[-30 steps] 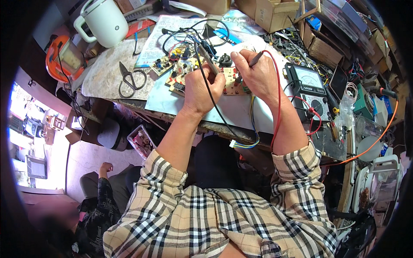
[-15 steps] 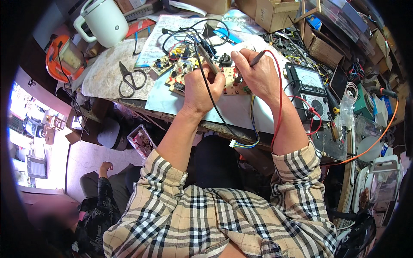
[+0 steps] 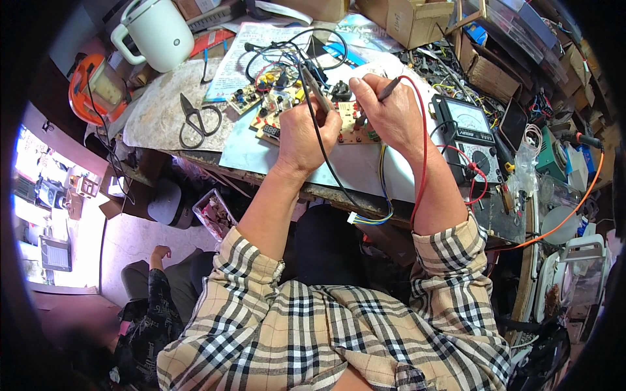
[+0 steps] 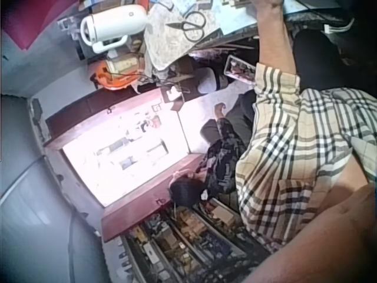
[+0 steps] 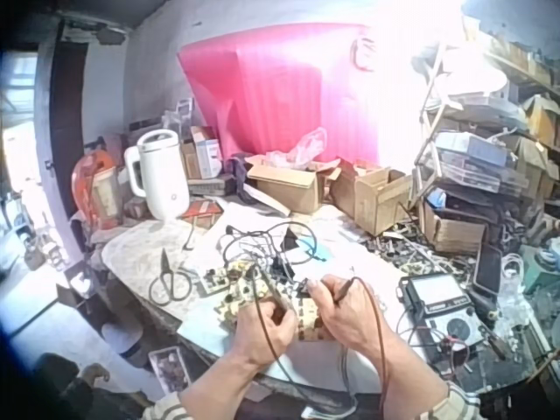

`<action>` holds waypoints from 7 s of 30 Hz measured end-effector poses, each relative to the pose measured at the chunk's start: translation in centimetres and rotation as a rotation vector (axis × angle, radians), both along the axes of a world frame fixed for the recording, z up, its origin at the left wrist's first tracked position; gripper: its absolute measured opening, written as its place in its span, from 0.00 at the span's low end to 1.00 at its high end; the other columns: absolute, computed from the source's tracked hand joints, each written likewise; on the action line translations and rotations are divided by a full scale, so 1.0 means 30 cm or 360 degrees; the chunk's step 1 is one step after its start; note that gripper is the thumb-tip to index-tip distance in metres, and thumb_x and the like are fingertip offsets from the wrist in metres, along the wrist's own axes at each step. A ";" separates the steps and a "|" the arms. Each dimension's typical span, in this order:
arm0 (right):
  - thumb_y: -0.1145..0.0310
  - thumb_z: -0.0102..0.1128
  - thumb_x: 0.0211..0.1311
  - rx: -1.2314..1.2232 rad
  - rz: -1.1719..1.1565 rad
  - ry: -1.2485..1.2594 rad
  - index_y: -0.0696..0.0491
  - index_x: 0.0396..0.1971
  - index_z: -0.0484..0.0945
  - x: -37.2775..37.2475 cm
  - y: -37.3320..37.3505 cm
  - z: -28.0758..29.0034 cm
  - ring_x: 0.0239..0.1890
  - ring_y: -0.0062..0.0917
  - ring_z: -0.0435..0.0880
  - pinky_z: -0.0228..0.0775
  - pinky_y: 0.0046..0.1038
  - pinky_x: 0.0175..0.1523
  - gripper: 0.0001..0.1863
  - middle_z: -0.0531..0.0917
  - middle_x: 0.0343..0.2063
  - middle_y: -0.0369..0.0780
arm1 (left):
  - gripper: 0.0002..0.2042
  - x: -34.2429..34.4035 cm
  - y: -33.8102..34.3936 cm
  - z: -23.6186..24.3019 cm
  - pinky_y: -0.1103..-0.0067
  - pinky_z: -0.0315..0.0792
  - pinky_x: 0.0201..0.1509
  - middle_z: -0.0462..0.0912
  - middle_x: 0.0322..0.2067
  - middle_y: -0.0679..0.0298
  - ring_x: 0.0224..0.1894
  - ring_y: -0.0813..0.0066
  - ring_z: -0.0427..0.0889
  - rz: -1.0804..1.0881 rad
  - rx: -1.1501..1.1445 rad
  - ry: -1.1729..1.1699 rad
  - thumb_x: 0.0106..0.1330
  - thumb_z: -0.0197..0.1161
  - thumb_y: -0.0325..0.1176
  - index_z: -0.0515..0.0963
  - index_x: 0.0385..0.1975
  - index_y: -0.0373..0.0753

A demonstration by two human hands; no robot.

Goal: The person uses a multimeter to test points on a green circuit board, repeatedly touching probes to various components and flipping the board to access different sides. The person also handles a small beige control board and adjusts wires connected to the multimeter.

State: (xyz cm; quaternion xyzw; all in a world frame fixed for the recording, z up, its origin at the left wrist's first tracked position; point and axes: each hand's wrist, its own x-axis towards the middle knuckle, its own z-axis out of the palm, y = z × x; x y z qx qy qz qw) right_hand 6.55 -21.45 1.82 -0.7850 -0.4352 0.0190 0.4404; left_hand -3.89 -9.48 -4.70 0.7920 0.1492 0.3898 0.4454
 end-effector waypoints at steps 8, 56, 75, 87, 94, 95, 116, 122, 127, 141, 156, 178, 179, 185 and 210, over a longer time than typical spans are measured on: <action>0.57 0.52 0.71 -0.0040 0.0000 0.0021 0.61 0.29 0.79 0.001 -0.004 0.003 0.19 0.29 0.73 0.69 0.35 0.29 0.21 0.74 0.15 0.48 | 0.06 0.004 -0.006 0.009 0.70 0.74 0.28 0.80 0.17 0.54 0.19 0.62 0.81 0.0032 0.0029 -0.0017 0.57 0.61 0.30 0.79 0.25 0.33; 0.54 0.53 0.74 0.0261 0.0161 0.0180 0.56 0.22 0.75 0.039 0.006 -0.046 0.17 0.12 0.73 0.67 0.19 0.20 0.23 0.74 0.16 0.30 | 0.03 -0.009 0.002 0.004 0.86 0.64 0.29 0.76 0.23 0.73 0.25 0.88 0.71 -0.0161 -0.0408 -0.0110 0.65 0.62 0.26 0.79 0.31 0.34; 0.58 0.55 0.70 0.0100 -0.0061 -0.0194 0.62 0.25 0.78 0.015 0.003 -0.017 0.18 0.33 0.74 0.68 0.36 0.27 0.21 0.73 0.15 0.51 | 0.04 -0.002 -0.015 0.012 0.85 0.67 0.27 0.79 0.20 0.72 0.23 0.88 0.75 0.0011 -0.0154 -0.0098 0.64 0.62 0.26 0.80 0.29 0.33; 0.58 0.56 0.70 0.0112 -0.0038 -0.0045 0.61 0.26 0.79 0.015 0.004 -0.023 0.18 0.28 0.72 0.68 0.33 0.27 0.20 0.74 0.15 0.47 | 0.04 0.001 -0.014 0.012 0.84 0.69 0.28 0.81 0.20 0.69 0.23 0.86 0.76 0.0090 -0.0099 -0.0068 0.64 0.62 0.27 0.81 0.30 0.33; 0.59 0.57 0.69 0.0146 0.0017 0.0079 0.61 0.25 0.78 -0.004 0.006 -0.020 0.18 0.24 0.69 0.67 0.32 0.27 0.19 0.72 0.14 0.45 | 0.04 0.005 -0.005 -0.002 0.84 0.70 0.28 0.81 0.21 0.68 0.23 0.86 0.77 0.0081 -0.0081 -0.0026 0.64 0.62 0.27 0.81 0.32 0.33; 0.59 0.57 0.69 0.0149 0.0018 0.0068 0.61 0.25 0.77 -0.006 0.005 -0.016 0.18 0.24 0.68 0.66 0.32 0.27 0.20 0.72 0.14 0.45 | 0.04 0.004 -0.004 -0.003 0.84 0.70 0.28 0.81 0.21 0.68 0.23 0.86 0.77 0.0084 -0.0080 -0.0027 0.64 0.62 0.27 0.81 0.32 0.33; 0.65 0.60 0.66 0.0301 0.0123 -0.0042 0.61 0.23 0.76 0.008 0.031 -0.071 0.17 0.23 0.66 0.65 0.30 0.25 0.15 0.73 0.14 0.44 | 0.02 0.005 -0.015 0.003 0.83 0.70 0.29 0.79 0.21 0.68 0.23 0.85 0.75 0.0045 -0.0102 -0.0066 0.65 0.61 0.24 0.77 0.30 0.34; 0.65 0.60 0.66 0.0328 0.0126 -0.0108 0.61 0.24 0.77 0.003 0.037 -0.073 0.18 0.23 0.68 0.65 0.30 0.25 0.15 0.74 0.14 0.44 | 0.02 0.009 0.002 -0.018 0.82 0.70 0.29 0.78 0.20 0.67 0.23 0.84 0.75 0.0029 -0.0088 -0.0109 0.64 0.61 0.23 0.77 0.30 0.34; 0.65 0.60 0.66 0.0265 0.0148 0.0045 0.61 0.25 0.78 0.005 0.033 -0.077 0.20 0.17 0.67 0.64 0.27 0.25 0.15 0.73 0.14 0.40 | 0.02 0.006 -0.007 -0.010 0.81 0.73 0.30 0.81 0.21 0.65 0.24 0.82 0.80 0.0051 -0.0100 -0.0052 0.64 0.61 0.24 0.78 0.31 0.33; 0.60 0.56 0.68 0.0304 -0.0459 -0.0297 0.58 0.22 0.80 0.092 -0.065 0.019 0.23 0.46 0.82 0.72 0.40 0.29 0.19 0.79 0.18 0.50 | 0.02 0.015 -0.020 -0.021 0.85 0.68 0.26 0.78 0.20 0.71 0.22 0.89 0.74 -0.0147 -0.0105 -0.0327 0.65 0.64 0.25 0.80 0.34 0.34; 0.58 0.55 0.67 0.0183 -0.0458 -0.0419 0.57 0.22 0.81 0.092 -0.052 0.002 0.26 0.48 0.82 0.74 0.41 0.32 0.19 0.80 0.19 0.52 | 0.04 0.010 -0.038 -0.004 0.83 0.69 0.27 0.82 0.23 0.67 0.23 0.85 0.76 -0.0470 -0.0105 -0.0106 0.67 0.64 0.26 0.81 0.39 0.36; 0.55 0.55 0.67 -0.0323 -0.0919 -0.0592 0.55 0.30 0.83 0.190 -0.112 -0.006 0.34 0.48 0.85 0.78 0.44 0.41 0.18 0.85 0.29 0.50 | 0.03 0.008 -0.034 -0.002 0.81 0.69 0.26 0.82 0.22 0.64 0.22 0.81 0.77 -0.0435 0.0020 -0.0117 0.66 0.63 0.26 0.80 0.38 0.37; 0.55 0.55 0.67 -0.0269 -0.0924 -0.0576 0.55 0.29 0.84 0.191 -0.110 -0.007 0.33 0.49 0.85 0.78 0.44 0.40 0.18 0.85 0.27 0.51 | 0.03 0.011 -0.033 -0.009 0.81 0.69 0.26 0.81 0.21 0.64 0.22 0.82 0.76 -0.0423 -0.0029 -0.0155 0.66 0.63 0.26 0.80 0.37 0.37; 0.57 0.56 0.67 0.0034 -0.0694 -0.0386 0.57 0.22 0.81 0.170 -0.094 -0.007 0.27 0.50 0.83 0.75 0.43 0.34 0.20 0.80 0.19 0.53 | 0.04 0.001 -0.028 -0.014 0.90 0.63 0.28 0.76 0.25 0.74 0.26 0.91 0.70 -0.0353 -0.0186 -0.0250 0.70 0.62 0.27 0.79 0.40 0.35; 0.58 0.55 0.72 0.0340 -0.0285 -0.0054 0.58 0.20 0.77 0.115 -0.055 -0.014 0.14 0.17 0.79 0.67 0.21 0.18 0.22 0.78 0.14 0.35 | 0.04 -0.001 -0.035 0.025 0.83 0.62 0.24 0.74 0.20 0.71 0.21 0.87 0.68 -0.0191 0.0100 -0.0054 0.68 0.62 0.27 0.80 0.38 0.36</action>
